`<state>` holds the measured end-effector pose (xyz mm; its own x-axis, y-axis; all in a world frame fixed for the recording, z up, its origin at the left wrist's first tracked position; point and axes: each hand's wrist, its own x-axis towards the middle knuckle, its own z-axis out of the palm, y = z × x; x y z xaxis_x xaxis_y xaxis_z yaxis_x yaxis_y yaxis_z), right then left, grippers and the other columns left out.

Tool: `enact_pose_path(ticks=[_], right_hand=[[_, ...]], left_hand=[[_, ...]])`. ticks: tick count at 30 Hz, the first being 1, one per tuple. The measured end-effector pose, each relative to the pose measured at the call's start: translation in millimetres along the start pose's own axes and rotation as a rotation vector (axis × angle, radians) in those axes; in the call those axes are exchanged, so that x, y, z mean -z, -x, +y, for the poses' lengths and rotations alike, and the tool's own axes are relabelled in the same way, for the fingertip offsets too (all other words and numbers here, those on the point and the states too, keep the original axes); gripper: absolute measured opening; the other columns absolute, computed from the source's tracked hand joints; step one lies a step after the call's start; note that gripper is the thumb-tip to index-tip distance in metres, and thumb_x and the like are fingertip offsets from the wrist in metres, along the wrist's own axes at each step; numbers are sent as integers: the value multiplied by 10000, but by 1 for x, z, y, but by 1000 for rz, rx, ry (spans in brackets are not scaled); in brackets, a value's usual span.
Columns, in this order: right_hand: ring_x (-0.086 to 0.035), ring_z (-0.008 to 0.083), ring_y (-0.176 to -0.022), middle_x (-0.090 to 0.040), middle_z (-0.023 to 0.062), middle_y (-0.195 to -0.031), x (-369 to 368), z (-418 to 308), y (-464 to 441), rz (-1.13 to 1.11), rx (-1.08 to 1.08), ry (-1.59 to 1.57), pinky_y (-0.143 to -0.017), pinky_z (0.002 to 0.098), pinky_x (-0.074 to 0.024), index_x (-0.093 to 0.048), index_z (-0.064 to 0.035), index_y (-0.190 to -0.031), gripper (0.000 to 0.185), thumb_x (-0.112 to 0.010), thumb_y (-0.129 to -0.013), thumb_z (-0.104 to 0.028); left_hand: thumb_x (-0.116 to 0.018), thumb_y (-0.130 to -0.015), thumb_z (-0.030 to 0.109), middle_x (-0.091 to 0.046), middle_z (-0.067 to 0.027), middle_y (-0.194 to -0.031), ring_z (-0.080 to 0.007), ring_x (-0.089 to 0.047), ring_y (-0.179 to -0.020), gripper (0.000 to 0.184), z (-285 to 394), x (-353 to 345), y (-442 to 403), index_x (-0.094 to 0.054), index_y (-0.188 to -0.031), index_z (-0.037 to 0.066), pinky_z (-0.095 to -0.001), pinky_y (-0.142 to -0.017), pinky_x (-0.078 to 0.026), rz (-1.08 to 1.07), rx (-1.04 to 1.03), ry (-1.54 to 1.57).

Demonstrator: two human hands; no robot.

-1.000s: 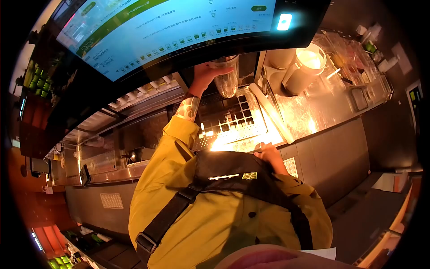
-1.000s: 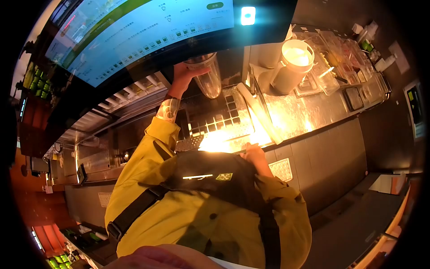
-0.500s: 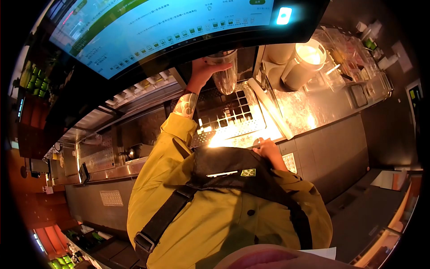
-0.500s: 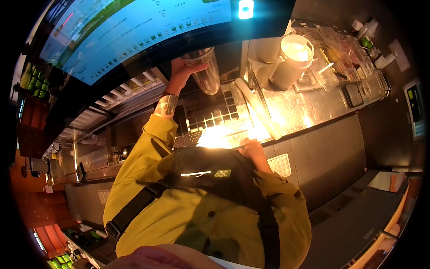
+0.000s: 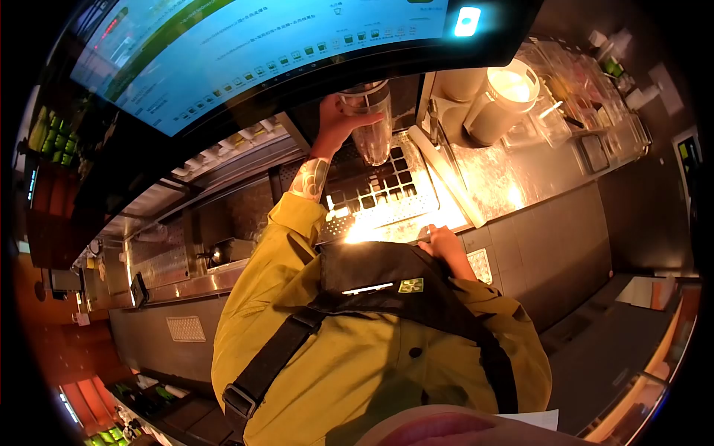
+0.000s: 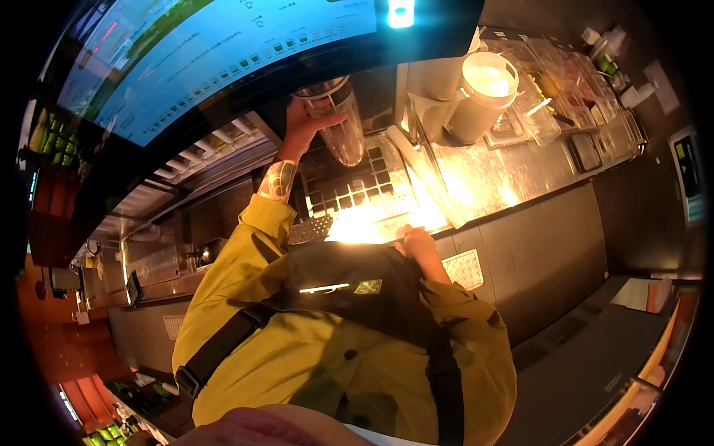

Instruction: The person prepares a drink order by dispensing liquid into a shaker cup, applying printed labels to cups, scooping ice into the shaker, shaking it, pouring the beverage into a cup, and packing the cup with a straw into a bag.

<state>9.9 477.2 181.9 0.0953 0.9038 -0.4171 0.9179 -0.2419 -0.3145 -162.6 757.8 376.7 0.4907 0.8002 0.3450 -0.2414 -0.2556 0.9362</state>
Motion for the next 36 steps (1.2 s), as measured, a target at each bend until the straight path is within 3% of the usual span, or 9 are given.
enact_pose_path(ticks=[15, 21, 26, 28, 30, 31, 33, 34, 36], right_hand=[[-609, 394, -879, -596, 267, -957, 8, -4, 3, 41, -29, -49, -741, 435, -513, -532, 11, -1100, 579, -658, -758, -440], [-608, 391, -878, -597, 271, -941, 20, -13, 5, 3, -58, -59, -734, 437, -513, -535, 9, -1077, 558, -666, -754, -427], [-603, 398, -856, -599, 265, -932, 0, -6, 7, 134, -5, -79, -750, 477, -499, -536, 5, -1062, 526, -638, -760, -413], [-614, 392, -863, -632, 250, -867, 0, -6, -2, 67, 87, -14, -759, 448, -504, -558, -14, -1085, 514, -631, -748, -395], [-609, 382, -889, -626, 238, -916, 21, -17, 11, 2, 11, -101, -764, 440, -502, -562, 2, -1033, 462, -654, -740, -344], [-609, 379, -894, -614, 238, -964, 26, -21, 16, 20, -32, -129, -751, 443, -507, -563, 3, -1035, 450, -665, -734, -316], [-613, 383, -892, -582, 279, -1026, 32, -27, 21, -12, -128, -156, -731, 436, -518, -567, 2, -1045, 443, -667, -730, -294], [-615, 389, -883, -547, 301, -1081, 26, -26, 20, -11, -138, -173, -727, 439, -520, -568, 2, -1052, 449, -669, -727, -290], [-619, 398, -867, -482, 329, -1172, 19, -28, 22, -7, -169, -203, -724, 442, -522, -572, 4, -1059, 457, -673, -721, -286]], left_hand=[[-895, -504, 77, -519, -108, -1195, -240, -511, -1115, 824, -59, 8, 26, -455, -1199, 33, -381, -936, -448, 189, 29, -130], [-903, -483, 78, -484, -128, -1236, -230, -492, -1142, 1038, -94, 2, 37, -291, -1321, 50, -365, -966, -418, 178, -129, -54], [-913, -481, 168, -428, -163, -1280, -274, -406, -1222, 1113, -113, 3, 65, -228, -1347, 30, -388, -1026, -342, 300, -32, -363], [-894, -526, 199, -409, -173, -1305, -248, -369, -1242, 1040, -145, 10, 88, -267, -1330, -7, -346, -1051, -285, 355, 188, -426], [-826, -645, 196, -437, -169, -1292, -239, -439, -1180, 849, -144, 7, 125, -331, -1293, -41, -333, -998, -352, 292, 261, -568], [-793, -683, 177, -474, -168, -1258, -241, -497, -1116, 734, -121, 8, 132, -392, -1252, -56, -335, -950, -401, 50, 550, -179], [-749, -701, 110, -543, -122, -1102, -208, -545, -983, 570, -141, 1, 172, -473, -1177, -41, -325, -838, -451, 242, 490, -304], [-729, -703, 60, -543, -77, -972, -165, -541, -870, 496, -136, -3, 183, -490, -1131, -18, -292, -753, -464, 145, 435, -498], [-642, -777, 31, -558, -35, -860, -108, -515, -721, 207, -115, -23, 198, -566, -970, 18, -251, -650, -443, -64, 471, -80]])
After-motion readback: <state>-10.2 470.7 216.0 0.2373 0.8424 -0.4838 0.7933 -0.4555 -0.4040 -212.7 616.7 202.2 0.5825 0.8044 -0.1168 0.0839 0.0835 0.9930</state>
